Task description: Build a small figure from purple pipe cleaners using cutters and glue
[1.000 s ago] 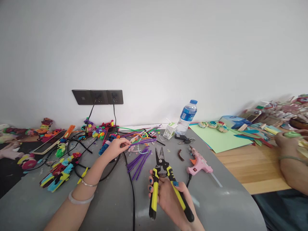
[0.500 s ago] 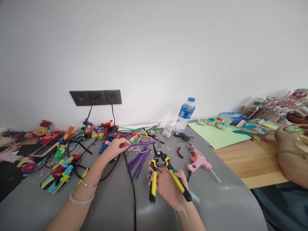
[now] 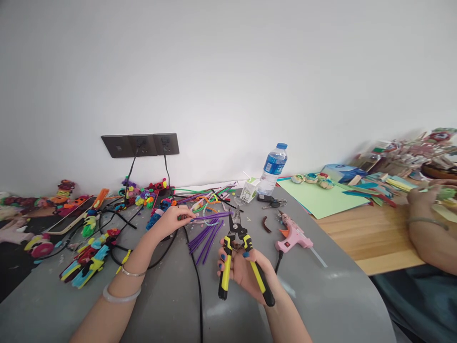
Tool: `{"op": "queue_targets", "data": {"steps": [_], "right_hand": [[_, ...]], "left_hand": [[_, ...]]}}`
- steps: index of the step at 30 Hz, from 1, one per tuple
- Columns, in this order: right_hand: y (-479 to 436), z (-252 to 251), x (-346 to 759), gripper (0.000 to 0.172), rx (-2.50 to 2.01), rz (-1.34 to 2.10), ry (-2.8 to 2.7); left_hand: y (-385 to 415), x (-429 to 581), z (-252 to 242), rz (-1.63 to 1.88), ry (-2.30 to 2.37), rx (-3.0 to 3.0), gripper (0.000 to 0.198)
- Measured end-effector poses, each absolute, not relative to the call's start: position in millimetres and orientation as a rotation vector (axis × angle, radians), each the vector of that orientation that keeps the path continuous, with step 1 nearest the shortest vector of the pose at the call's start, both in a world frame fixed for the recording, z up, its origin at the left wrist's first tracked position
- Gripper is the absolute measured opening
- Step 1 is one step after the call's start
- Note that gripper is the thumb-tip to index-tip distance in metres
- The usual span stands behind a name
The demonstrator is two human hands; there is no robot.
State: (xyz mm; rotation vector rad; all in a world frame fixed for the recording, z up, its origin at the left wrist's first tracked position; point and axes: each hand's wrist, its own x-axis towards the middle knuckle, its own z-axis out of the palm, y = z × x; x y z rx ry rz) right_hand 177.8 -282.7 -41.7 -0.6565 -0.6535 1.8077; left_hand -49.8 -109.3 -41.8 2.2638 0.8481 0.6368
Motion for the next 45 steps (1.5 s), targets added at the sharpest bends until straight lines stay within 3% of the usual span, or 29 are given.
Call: {"op": "queue_targets", "data": {"steps": [18,24,30,37,45], "right_hand": [[-293.9,-44.9,171.2,0.036,-0.645,1.801,-0.524],[-292.7,-38.5,177.5,0.026,-0.733,1.591,-0.461],[-296.8,-30.5,194.4,0.034,-0.804,1.528,-0.398],[-289.3,-71.5,192.3,0.044,-0.973,1.469,-0.475],[-288.2,-79.5,197.6,0.049,-1.021,1.537,-0.530]], "left_hand": [[-111.0,-47.9,-42.3,0.596,0.748,2.220,0.016],[-105.3,-54.0,-46.4,0.622,0.788,2.216,0.015],[-108.6,-55.6,-41.5,0.639,0.839,1.937,0.014],[-128.4,-41.0,-31.3,0.447,0.693,1.921,0.005],[-131.4,-37.1,-40.7,0.139,0.693,1.976,0.014]]}}
